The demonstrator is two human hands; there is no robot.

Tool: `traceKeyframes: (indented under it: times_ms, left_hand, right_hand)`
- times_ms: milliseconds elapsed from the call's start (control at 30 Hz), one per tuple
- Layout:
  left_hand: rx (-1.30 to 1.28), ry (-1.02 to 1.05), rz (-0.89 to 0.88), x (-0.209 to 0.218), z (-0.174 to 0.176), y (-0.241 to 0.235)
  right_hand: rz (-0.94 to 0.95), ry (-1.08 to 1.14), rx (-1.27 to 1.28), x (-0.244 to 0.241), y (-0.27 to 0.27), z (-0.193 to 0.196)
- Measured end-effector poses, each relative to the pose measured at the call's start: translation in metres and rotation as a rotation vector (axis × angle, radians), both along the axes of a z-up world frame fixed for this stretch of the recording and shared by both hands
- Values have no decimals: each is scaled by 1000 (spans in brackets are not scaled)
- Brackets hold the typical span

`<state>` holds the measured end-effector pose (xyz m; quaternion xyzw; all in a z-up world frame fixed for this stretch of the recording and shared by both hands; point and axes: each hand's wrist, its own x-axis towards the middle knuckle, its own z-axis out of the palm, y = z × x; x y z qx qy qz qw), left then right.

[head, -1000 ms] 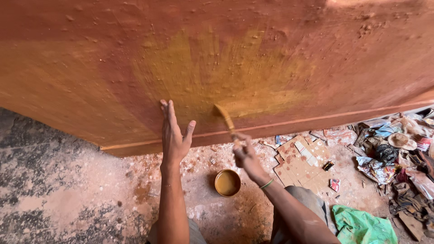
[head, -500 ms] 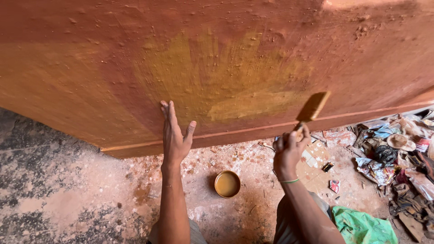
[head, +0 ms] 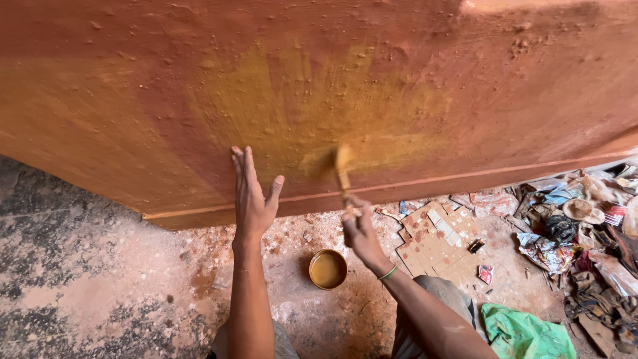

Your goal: The person paints a reddish-brown wall with yellow paint using a brush. They repeatedly dip the brush into a small container on the floor and apply the paint in horizontal strokes near the baseboard.

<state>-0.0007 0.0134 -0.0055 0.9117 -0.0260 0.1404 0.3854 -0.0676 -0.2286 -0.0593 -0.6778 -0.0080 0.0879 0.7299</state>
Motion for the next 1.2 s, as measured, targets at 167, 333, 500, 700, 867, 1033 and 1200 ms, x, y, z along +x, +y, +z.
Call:
traceKeyframes:
  times_ms: [167, 333, 500, 700, 867, 1033, 1200]
  left_hand:
    - [14, -24, 1, -1, -2, -1]
    - [-16, -66, -28, -2, -1, 0]
    - [-16, -36, -14, -7, 8, 5]
    - [-39, -126, 32, -12, 24, 17]
    - [132, -370, 50, 4, 44, 26]
    - [355, -407, 63, 17, 30, 32]
    - [447, -386, 89, 22, 17, 42]
  right_hand:
    - [161, 237, 69, -2, 4, -2]
    - [-199, 385, 492, 4, -17, 5]
    - [-263, 5, 424, -20, -48, 24]
    - [-269, -360, 163, -30, -60, 74]
    - [-174, -499, 167, -6, -49, 119]
    - [-92, -676, 49, 20, -18, 117]
    - [-91, -628, 44, 39, 10, 74]
